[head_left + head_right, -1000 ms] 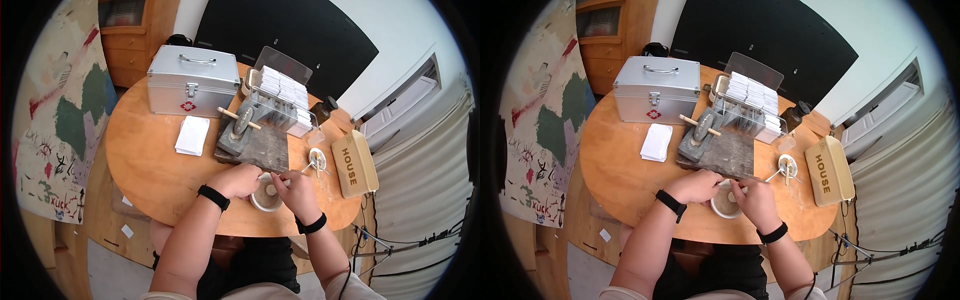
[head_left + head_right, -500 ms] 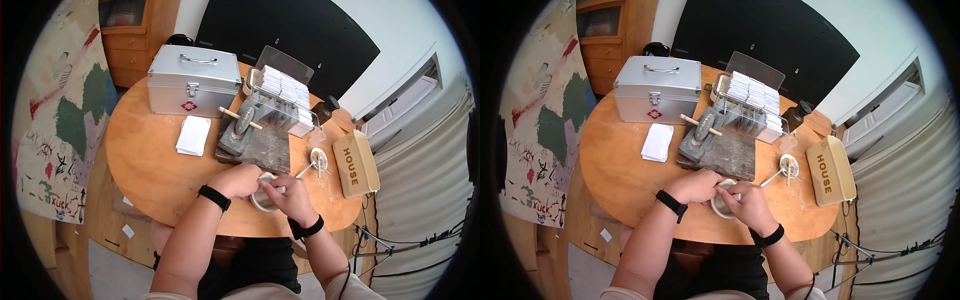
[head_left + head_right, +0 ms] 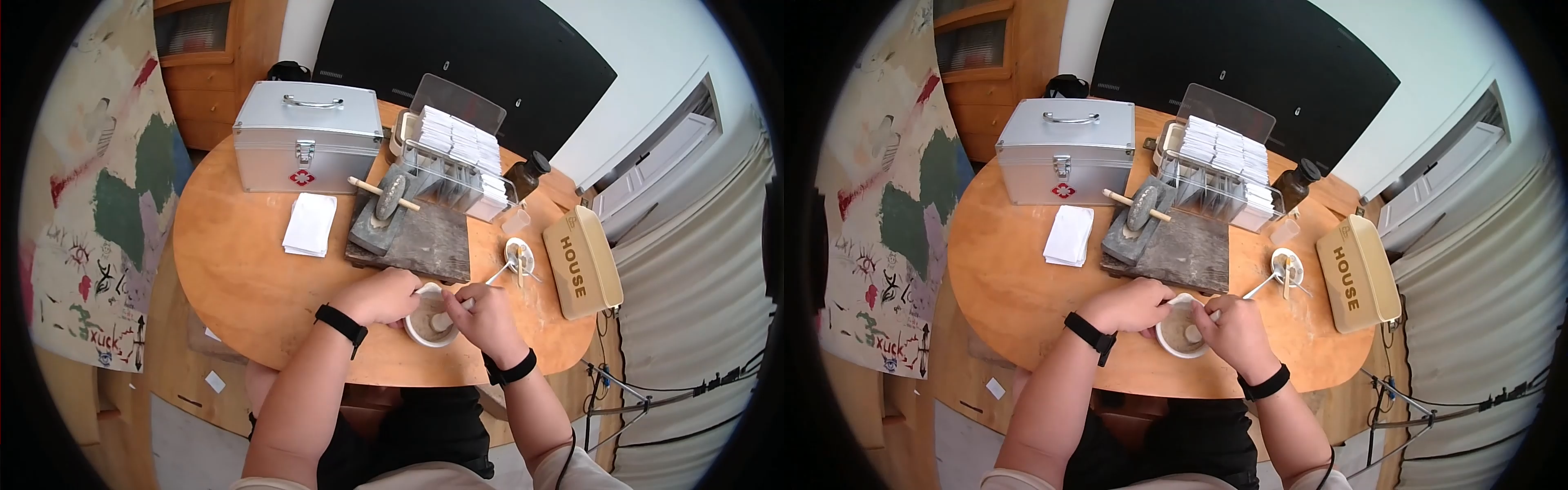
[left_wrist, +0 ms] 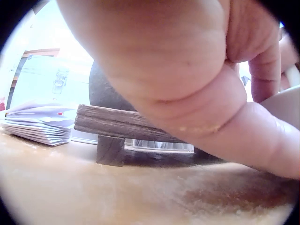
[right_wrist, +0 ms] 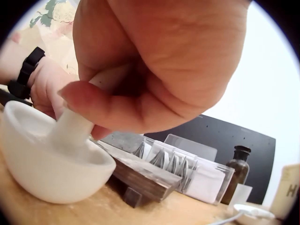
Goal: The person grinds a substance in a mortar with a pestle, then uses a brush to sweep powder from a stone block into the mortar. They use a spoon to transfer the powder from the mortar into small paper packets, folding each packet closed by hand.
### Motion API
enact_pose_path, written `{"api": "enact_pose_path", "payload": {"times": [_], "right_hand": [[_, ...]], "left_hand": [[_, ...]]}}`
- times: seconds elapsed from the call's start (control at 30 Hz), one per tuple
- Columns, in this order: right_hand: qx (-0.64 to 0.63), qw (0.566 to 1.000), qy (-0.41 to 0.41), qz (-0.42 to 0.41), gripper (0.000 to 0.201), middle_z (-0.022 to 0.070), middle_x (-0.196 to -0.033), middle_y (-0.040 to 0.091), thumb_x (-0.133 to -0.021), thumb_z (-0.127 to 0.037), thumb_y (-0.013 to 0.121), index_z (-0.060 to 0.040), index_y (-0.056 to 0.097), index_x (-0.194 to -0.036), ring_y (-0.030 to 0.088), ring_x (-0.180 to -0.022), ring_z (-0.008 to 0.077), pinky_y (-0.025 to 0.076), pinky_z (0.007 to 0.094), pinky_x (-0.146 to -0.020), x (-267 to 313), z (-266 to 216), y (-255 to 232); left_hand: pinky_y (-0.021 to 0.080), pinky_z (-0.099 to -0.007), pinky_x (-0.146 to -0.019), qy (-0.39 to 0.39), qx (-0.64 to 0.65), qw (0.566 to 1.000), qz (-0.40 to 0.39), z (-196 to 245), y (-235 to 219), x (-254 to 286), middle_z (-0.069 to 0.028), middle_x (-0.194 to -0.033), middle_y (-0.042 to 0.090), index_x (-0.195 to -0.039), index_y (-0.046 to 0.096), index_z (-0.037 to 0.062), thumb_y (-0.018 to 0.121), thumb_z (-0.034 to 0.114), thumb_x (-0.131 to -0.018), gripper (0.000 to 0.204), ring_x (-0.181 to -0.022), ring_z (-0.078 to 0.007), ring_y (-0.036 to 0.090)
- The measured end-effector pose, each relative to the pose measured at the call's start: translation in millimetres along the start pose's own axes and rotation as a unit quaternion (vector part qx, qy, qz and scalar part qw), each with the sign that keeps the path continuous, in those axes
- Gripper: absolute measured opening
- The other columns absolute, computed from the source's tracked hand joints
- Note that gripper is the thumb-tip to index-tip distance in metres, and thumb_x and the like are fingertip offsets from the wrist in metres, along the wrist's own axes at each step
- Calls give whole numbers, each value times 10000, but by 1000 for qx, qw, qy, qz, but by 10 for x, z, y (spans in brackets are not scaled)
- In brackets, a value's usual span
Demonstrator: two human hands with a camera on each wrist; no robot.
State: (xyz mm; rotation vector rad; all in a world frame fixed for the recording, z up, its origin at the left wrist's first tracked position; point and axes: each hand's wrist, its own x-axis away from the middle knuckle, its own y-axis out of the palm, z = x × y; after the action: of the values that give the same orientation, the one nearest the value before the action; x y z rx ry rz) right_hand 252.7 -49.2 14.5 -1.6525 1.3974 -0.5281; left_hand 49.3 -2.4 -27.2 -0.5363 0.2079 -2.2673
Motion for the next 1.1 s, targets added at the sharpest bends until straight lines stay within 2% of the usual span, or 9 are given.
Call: {"api": "enact_pose_path", "payload": {"times": [0.17, 0.33, 0.43, 0.57, 0.63, 0.73, 0.83, 0.97, 1.1], "right_hand": [[-65, 989, -94, 99, 214, 172, -671, 662, -896, -163, 803, 21, 754, -797, 645, -563, 344, 519, 388, -560, -57, -34, 179], [-12, 999, 14, -36, 257, 199, -720, 709, -903, -218, 791, 26, 767, -824, 689, -614, 357, 561, 394, -619, 26, 33, -68], [-9, 997, -15, 75, 273, 220, -680, 685, -904, -240, 773, 5, 766, -784, 693, -635, 392, 578, 429, -630, -76, 105, 21], [-104, 983, -119, 93, 282, 217, -650, 672, -892, -242, 775, 8, 758, -761, 687, -627, 402, 583, 434, -634, -72, 189, 112], [-115, 990, -58, -50, 275, 233, -702, 685, -880, -248, 776, 7, 760, -776, 693, -672, 408, 585, 458, -673, -8, 153, -52], [-7, 999, -44, 4, 282, 242, -727, 689, -886, -269, 772, -1, 768, -801, 697, -711, 415, 583, 473, -715, -76, 251, -80], [-83, 991, -90, 61, 298, 246, -729, 688, -902, -274, 759, 1, 766, -788, 698, -728, 422, 578, 484, -740, -143, 385, 138], [-167, 981, -85, -43, 286, 245, -743, 695, -904, -269, 755, -4, 773, -798, 702, -747, 433, 578, 482, -737, 8, 317, -26], [-84, 995, -56, 2, 332, 233, -757, 712, -906, -319, 765, -7, 768, -791, 714, -761, 421, 588, 477, -756, -11, 453, -126]], "left_hand": [[641, -345, -685, -17, -11, 1000, 13, -39, 74, -79, -153, -961, 745, -1179, 679, -42, 522, 114, -1036, 264, -774, -217, 761], [641, -324, -710, -22, 82, 996, 5, -116, 75, -60, -96, -998, 731, -1242, 691, 0, 552, 216, -1068, 310, -785, -153, 738], [632, -306, -750, -56, 136, 989, -24, -228, 45, -121, -64, -1048, 724, -1304, 684, 50, 589, 279, -1066, 343, -812, -124, 717], [620, -291, -788, -97, 153, 982, -54, -135, -63, -133, -43, -1065, 720, -1322, 678, 81, 630, 323, -1051, 367, -841, -114, 705], [612, -280, -792, -128, 127, 981, -68, -96, -95, -166, -27, -1056, 719, -1320, 677, 88, 664, 335, -1034, 379, -845, -107, 701], [630, -319, -818, -172, 89, 980, -45, 99, -76, -177, -65, -1042, 723, -1296, 674, 55, 639, 259, -1040, 330, -863, -144, 717], [654, -376, -819, -209, 48, 976, -22, 284, -9, -187, -116, -1019, 724, -1277, 664, 16, 600, 173, -1044, 288, -870, -203, 743], [674, -378, -775, -240, 22, 970, 35, 318, 114, -185, -131, -1014, 721, -1260, 656, -16, 586, 140, -1051, 270, -858, -226, 751], [677, -361, -756, -231, 47, 966, 105, 425, 297, -46, -144, -1117, 712, -1321, 617, -18, 560, 118, -1063, 297, -892, -232, 753]]}}
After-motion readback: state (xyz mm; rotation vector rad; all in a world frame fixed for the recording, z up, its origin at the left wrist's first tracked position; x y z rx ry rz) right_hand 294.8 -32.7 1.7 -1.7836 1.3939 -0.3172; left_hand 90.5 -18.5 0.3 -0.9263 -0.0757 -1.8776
